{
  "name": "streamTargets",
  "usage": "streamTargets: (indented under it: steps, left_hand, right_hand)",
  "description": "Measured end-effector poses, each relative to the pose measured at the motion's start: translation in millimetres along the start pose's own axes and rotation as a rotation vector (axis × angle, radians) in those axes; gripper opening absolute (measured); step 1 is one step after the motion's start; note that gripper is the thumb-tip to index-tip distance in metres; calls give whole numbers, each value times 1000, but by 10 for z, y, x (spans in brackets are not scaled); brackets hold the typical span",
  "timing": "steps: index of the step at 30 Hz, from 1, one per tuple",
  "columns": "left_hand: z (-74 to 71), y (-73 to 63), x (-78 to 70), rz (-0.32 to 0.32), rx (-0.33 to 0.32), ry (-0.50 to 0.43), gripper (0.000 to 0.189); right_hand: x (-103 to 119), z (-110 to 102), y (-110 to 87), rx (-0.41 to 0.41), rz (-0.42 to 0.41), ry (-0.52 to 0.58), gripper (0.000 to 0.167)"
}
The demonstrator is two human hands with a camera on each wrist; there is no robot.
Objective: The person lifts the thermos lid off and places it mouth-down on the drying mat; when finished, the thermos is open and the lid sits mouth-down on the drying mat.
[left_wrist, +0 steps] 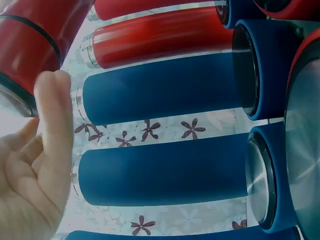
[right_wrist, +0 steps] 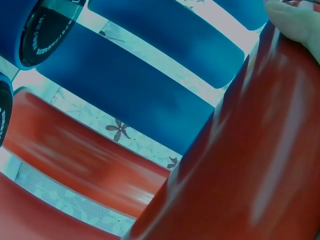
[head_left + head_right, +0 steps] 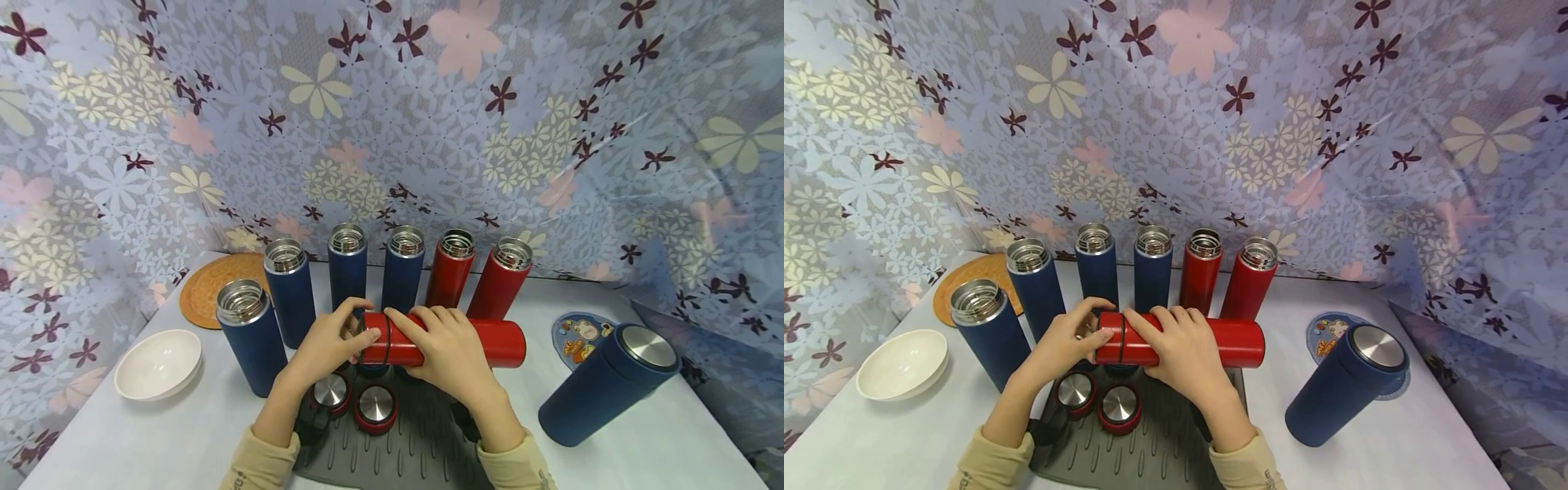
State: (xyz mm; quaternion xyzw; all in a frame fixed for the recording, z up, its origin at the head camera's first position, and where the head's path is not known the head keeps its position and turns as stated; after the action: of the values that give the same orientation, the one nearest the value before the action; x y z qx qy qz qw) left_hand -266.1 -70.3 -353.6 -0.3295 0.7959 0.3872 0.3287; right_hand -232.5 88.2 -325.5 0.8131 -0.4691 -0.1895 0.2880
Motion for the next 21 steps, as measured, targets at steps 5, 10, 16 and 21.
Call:
streamTargets:
  steps: [5, 10, 16, 21]
  left_hand:
    - [19, -15, -41, 72, 59, -26, 76]
    - [7, -20, -151, 244, 92, -52, 86]
    - [-22, -32, -180, 264, 64, -48, 67]
    - [-21, -25, -97, 149, 41, -58, 63]
  right_hand:
    - [0, 26, 0, 9, 2, 0, 87]
    - [-33, 26, 11, 31, 26, -8, 87]
    - [-44, 3, 14, 26, 34, 0, 87]
    - [-42, -14, 9, 8, 24, -4, 86]
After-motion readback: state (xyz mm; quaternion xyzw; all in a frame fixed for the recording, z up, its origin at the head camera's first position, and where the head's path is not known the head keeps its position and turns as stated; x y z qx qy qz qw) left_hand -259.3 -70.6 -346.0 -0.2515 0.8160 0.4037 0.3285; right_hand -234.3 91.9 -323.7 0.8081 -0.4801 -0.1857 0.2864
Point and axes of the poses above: each hand's wrist, its own y-axis towards the middle knuckle, its own z-axis out of the palm, x = y × z, the point moved 6 cm from there along y, towards the middle knuckle, and after that the axes turned 14 degrees about z, right-handed, at the moved point
